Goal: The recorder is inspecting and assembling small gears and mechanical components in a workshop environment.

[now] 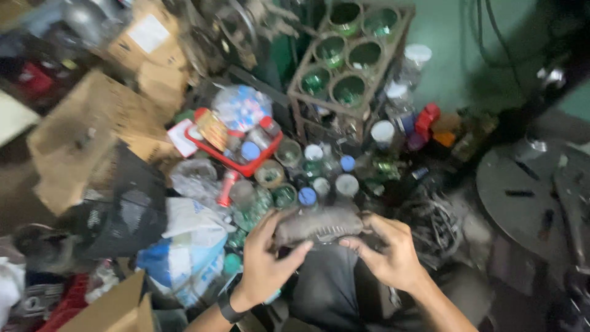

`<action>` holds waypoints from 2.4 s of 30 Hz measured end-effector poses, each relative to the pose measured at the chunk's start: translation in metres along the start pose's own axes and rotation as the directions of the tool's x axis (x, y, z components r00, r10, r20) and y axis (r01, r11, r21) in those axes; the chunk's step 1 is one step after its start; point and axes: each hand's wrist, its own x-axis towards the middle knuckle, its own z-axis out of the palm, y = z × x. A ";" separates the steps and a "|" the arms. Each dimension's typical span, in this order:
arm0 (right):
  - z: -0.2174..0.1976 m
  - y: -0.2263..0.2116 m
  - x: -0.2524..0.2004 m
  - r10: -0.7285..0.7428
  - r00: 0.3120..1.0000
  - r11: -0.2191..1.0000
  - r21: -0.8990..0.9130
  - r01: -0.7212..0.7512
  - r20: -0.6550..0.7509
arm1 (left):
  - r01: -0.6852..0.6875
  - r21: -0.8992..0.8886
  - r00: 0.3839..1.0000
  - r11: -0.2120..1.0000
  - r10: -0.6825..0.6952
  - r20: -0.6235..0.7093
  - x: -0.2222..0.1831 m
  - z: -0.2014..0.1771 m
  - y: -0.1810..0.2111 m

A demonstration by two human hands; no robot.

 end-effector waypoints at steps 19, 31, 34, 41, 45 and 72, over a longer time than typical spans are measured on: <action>0.001 0.020 -0.183 0.841 0.443 0.414 -0.157 -0.897 -0.310 | 0.636 -0.716 0.280 -0.287 -0.778 0.562 -0.179 0.151 -0.165; 0.039 0.027 -0.175 0.898 0.245 0.296 0.091 -0.951 -0.365 | 0.846 -0.531 0.225 0.053 -0.938 0.265 -0.235 0.141 -0.185; 0.029 0.032 -0.194 0.893 0.235 0.323 0.183 -0.928 -0.384 | 0.850 -0.514 0.277 0.113 -0.926 0.255 -0.219 0.142 -0.180; -0.006 0.037 -0.234 0.927 -0.083 0.158 0.581 -0.799 -0.366 | 0.677 -0.735 0.401 0.024 -0.850 0.341 -0.173 0.133 -0.170; -0.004 0.033 -0.235 0.908 -0.096 0.264 0.734 -0.626 -0.409 | 0.612 -0.760 0.319 -0.218 -0.812 0.490 -0.164 0.133 -0.170; 0.025 0.025 -0.193 0.958 0.091 0.203 0.420 -0.884 -0.271 | 0.218 0.237 0.932 0.947 -0.274 0.236 -0.198 0.135 -0.168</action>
